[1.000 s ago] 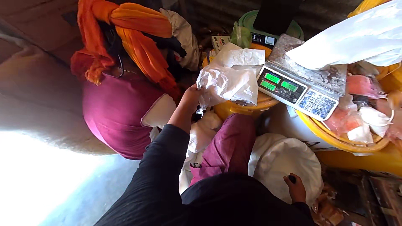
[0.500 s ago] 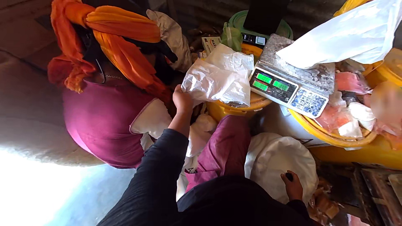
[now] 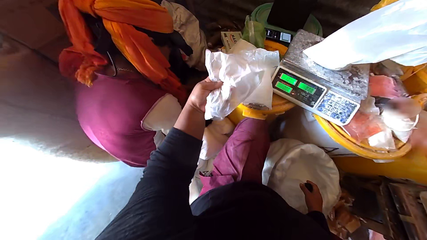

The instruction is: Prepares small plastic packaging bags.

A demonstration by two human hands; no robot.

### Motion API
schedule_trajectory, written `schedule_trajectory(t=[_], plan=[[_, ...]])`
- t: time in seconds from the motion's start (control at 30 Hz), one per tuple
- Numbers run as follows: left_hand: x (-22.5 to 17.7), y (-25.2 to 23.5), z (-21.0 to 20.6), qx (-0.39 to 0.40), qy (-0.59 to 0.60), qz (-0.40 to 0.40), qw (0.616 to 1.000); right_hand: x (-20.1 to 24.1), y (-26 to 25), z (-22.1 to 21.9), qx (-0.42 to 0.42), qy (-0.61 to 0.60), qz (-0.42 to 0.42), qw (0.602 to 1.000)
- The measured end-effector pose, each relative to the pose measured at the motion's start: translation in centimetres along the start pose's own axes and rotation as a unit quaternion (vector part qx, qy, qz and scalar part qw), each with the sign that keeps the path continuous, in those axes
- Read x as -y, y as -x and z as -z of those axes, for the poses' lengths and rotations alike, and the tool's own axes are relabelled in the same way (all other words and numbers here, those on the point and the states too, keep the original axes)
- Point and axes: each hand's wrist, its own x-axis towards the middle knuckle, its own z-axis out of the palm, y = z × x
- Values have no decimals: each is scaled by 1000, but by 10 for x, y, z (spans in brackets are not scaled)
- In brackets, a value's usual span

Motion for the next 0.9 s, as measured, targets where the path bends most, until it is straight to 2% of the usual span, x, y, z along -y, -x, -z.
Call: schedule_trajectory(t=[0.17, 0.27, 0.3, 0.4, 0.5, 0.6, 0.7, 0.73, 0.8, 0.9], plan=[[7, -6, 3, 191, 87, -27, 977, -1, -1, -2, 3, 4, 8, 1000], [21, -13, 4, 263, 167, -58, 949, -2, 0, -1, 2, 3, 5, 1000], [25, -15, 4, 271, 184, -63, 943, -3, 1, 0, -1, 1, 4, 1000], [27, -9, -5, 217, 169, -61, 959, -5, 2, 1, -6, -7, 5, 1000], [28, -6, -9, 194, 164, -53, 966, -6, 1, 2, -3, -6, 8, 1000], [31, -6, -8, 193, 197, -41, 960, -5, 1, 0, -2, -5, 7, 1000], [33, -3, -9, 158, 227, -28, 961, -3, 2, -1, -6, -13, 3, 1000], [34, -4, -7, 162, 236, -19, 958, -2, 2, -1, -4, -13, 3, 1000], [41, -10, 6, 228, 246, -13, 942, 0, 4, 2, 4, -8, 3, 1000], [43, -6, 9, 280, 211, -20, 936, -3, 3, 0, 2, -4, 5, 1000]])
